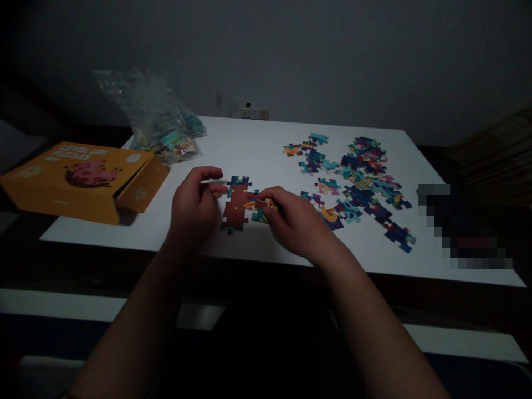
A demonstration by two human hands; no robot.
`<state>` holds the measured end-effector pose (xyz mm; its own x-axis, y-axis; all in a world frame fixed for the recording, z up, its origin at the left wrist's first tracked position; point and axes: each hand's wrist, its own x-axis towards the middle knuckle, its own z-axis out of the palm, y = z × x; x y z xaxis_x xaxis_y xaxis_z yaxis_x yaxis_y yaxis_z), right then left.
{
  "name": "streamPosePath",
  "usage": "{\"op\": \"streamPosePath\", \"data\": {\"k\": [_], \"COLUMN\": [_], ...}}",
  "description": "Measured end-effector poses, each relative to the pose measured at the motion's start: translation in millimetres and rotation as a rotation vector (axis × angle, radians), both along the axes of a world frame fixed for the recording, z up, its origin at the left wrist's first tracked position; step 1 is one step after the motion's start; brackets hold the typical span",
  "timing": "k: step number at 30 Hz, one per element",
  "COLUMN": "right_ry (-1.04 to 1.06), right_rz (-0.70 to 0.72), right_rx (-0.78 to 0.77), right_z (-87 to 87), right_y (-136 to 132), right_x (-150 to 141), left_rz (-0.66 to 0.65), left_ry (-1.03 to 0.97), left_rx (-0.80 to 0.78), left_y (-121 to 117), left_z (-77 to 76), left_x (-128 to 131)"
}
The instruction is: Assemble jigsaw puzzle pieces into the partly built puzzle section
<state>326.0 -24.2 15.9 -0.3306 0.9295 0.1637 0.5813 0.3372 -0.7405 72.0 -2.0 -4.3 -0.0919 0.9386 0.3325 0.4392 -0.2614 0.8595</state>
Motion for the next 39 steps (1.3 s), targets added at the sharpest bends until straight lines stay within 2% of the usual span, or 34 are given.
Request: {"op": "streamPosePath", "data": {"k": [4,9,12,20,27,39], "right_ry": [0.043,-0.047,-0.09,-0.088,-0.067,-0.059], "right_rz": [-0.076,0.048,0.085,0.069,0.066,0.083], "right_rx": [0.052,0.054,0.063,0.07,0.046,0.081], "right_z": [-3.6,-10.3,-10.5,-8.0,-8.7,-8.9], "right_y": [1,1,0,0,-1,-1], "right_x": [3,4,2,0,1,1], "left_rz": [0.086,0.128,0.096,0.007,-0.082,-0.148], "left_ry": [-0.135,-0.223,-0.193,-0.045,0.002,0.131], "left_rx": [0.056,0.109,0.099,0.093,0.091,0.082], "left_y": [3,7,8,8,9,6], "left_z": [-6.9,-15.9,-17.5,-15.4,-18.0,-11.3], "left_x": [-2,-1,-2,-7,-3,-3]}}
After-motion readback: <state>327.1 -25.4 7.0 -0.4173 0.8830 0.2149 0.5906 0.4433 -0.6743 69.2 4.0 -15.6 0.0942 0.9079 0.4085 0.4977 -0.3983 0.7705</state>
